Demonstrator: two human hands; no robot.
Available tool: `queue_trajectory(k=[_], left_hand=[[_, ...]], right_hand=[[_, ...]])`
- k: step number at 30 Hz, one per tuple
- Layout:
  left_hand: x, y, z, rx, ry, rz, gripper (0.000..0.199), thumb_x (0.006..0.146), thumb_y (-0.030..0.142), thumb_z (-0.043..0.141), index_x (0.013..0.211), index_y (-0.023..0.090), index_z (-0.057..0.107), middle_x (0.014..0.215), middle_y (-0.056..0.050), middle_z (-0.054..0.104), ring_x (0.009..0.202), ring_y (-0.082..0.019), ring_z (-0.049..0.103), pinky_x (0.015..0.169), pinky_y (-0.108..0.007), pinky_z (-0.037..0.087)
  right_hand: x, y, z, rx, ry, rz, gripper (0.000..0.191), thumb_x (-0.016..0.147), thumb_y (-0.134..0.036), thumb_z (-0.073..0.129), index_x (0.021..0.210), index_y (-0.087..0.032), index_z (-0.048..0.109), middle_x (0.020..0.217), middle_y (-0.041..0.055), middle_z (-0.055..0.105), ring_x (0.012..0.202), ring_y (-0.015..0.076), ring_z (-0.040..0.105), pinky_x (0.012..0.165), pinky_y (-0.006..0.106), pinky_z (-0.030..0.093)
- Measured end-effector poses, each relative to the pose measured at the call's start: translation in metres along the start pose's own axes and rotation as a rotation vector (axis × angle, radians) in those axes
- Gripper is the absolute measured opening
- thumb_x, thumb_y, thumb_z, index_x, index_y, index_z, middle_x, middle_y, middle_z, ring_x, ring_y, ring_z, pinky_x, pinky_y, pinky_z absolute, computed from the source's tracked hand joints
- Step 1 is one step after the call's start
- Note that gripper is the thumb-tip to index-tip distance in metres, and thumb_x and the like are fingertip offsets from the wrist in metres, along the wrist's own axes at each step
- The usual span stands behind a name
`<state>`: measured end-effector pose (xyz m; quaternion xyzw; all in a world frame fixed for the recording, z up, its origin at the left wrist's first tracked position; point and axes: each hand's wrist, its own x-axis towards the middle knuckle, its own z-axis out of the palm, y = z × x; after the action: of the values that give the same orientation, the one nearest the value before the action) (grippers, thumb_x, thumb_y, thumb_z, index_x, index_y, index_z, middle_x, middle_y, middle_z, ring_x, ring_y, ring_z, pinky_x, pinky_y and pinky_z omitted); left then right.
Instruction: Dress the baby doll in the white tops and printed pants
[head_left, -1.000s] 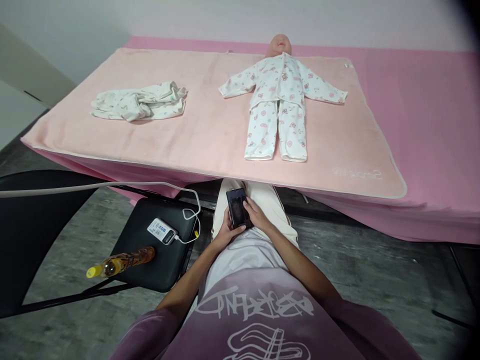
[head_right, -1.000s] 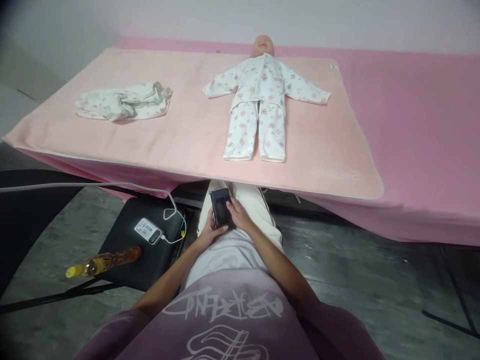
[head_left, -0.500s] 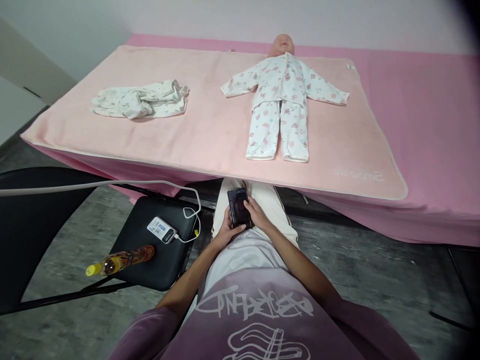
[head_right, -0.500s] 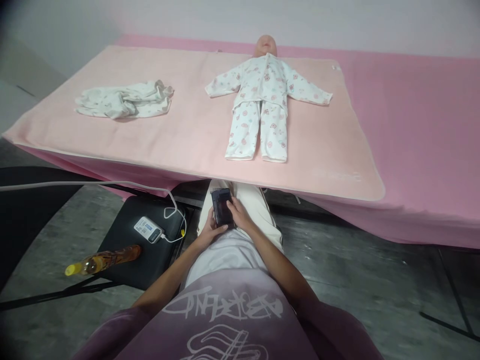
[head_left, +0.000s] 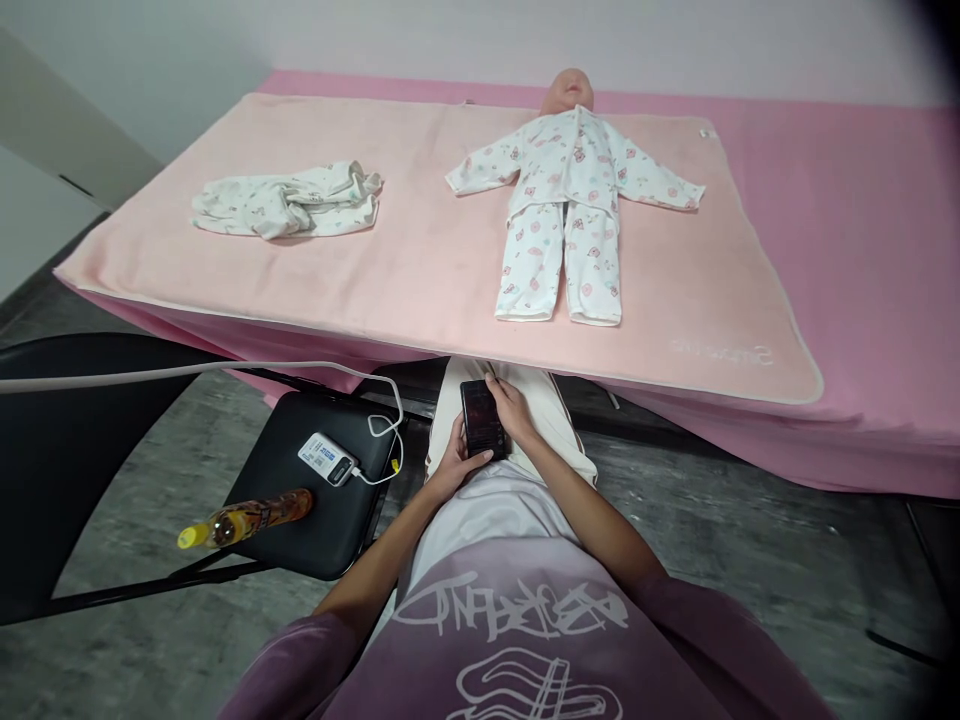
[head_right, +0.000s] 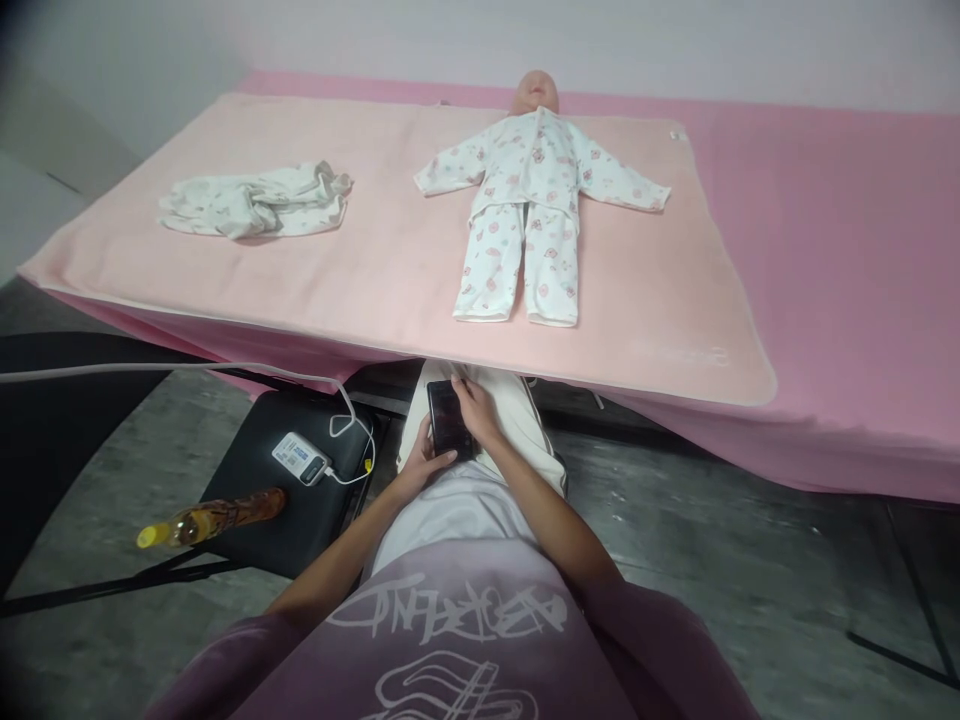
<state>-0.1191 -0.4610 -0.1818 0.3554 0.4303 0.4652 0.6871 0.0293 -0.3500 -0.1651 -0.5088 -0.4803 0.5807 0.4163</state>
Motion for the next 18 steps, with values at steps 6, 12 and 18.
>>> queue_trajectory(k=[6, 12, 18], left_hand=[[0.000, -0.003, 0.000, -0.017, 0.037, -0.013, 0.122, 0.084, 0.036, 0.096, 0.178, 0.033, 0.019, 0.159, -0.014, 0.061, 0.146, -0.034, 0.062, 0.132, -0.057, 0.042], [0.000, -0.007, -0.001, -0.022, 0.048, 0.012, 0.117, 0.086, 0.038, 0.094, 0.177, 0.033, 0.022, 0.162, -0.014, 0.059, 0.149, -0.034, 0.060, 0.132, -0.058, 0.042], [0.001, -0.006, 0.001, -0.053, 0.045, 0.032, 0.116, 0.086, 0.037, 0.094, 0.177, 0.034, 0.022, 0.163, -0.015, 0.059, 0.150, -0.035, 0.059, 0.131, -0.058, 0.043]], right_hand=[[-0.005, 0.009, -0.002, 0.007, -0.015, 0.026, 0.042, 0.095, -0.063, 0.073, 0.103, -0.022, 0.075, 0.100, 0.0033, 0.078, 0.093, 0.0227, 0.071, 0.082, 0.031, 0.055], [-0.020, 0.019, -0.016, 0.074, -0.181, 0.043, 0.045, 0.092, -0.049, 0.081, 0.127, -0.023, 0.071, 0.124, 0.0065, 0.078, 0.114, 0.0252, 0.073, 0.101, 0.036, 0.058], [-0.030, 0.030, -0.024, 0.114, -0.290, 0.008, 0.042, 0.092, -0.046, 0.080, 0.126, -0.023, 0.068, 0.125, 0.0060, 0.077, 0.116, 0.0249, 0.072, 0.105, 0.038, 0.058]])
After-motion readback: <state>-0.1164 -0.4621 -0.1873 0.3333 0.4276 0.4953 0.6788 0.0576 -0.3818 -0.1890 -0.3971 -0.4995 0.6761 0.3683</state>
